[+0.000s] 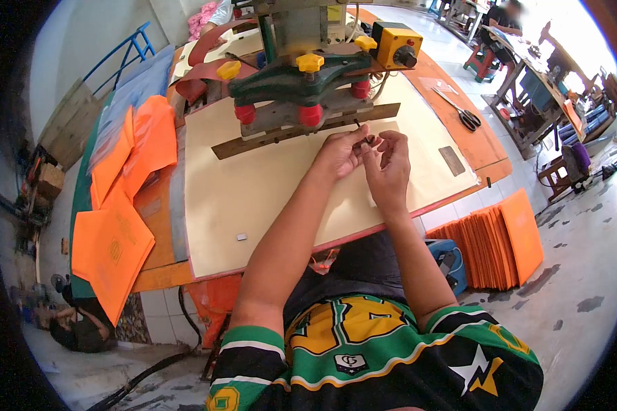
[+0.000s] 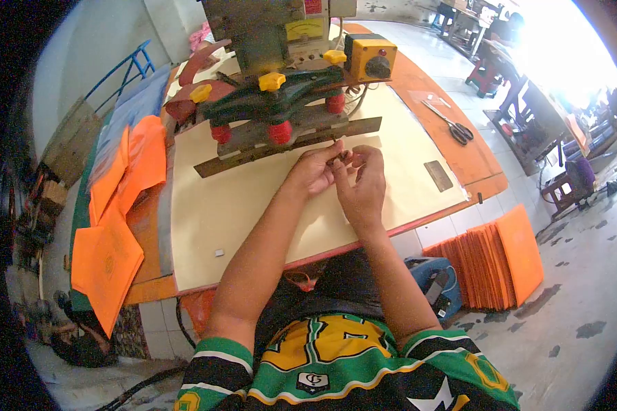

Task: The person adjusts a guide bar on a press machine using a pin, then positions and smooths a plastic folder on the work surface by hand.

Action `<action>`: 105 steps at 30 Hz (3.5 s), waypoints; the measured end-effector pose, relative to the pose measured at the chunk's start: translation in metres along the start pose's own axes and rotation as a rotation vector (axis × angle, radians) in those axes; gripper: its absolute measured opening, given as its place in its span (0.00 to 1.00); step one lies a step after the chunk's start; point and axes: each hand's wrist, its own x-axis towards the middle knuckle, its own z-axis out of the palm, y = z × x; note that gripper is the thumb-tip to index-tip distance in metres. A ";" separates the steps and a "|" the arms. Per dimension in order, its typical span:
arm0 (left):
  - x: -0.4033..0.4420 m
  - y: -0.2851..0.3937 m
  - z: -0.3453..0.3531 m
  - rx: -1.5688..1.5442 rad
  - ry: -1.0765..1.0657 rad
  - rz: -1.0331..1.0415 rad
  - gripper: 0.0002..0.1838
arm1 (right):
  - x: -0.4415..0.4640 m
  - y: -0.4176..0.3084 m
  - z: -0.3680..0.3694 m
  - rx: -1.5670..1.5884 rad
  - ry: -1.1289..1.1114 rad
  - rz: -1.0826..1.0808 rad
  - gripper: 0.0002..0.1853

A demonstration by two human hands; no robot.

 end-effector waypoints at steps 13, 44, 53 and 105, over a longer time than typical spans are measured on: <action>0.001 -0.001 0.001 0.007 -0.039 0.015 0.17 | 0.003 0.002 0.002 -0.123 -0.037 0.011 0.12; 0.001 0.000 0.000 0.021 -0.126 0.001 0.19 | 0.003 -0.003 0.004 -0.095 -0.131 -0.018 0.11; -0.004 0.005 -0.001 -0.025 -0.031 -0.049 0.13 | 0.009 0.038 0.005 0.201 -0.100 0.269 0.11; -0.010 0.006 0.016 0.031 -0.059 -0.011 0.16 | 0.003 -0.002 0.005 -0.042 -0.121 -0.049 0.13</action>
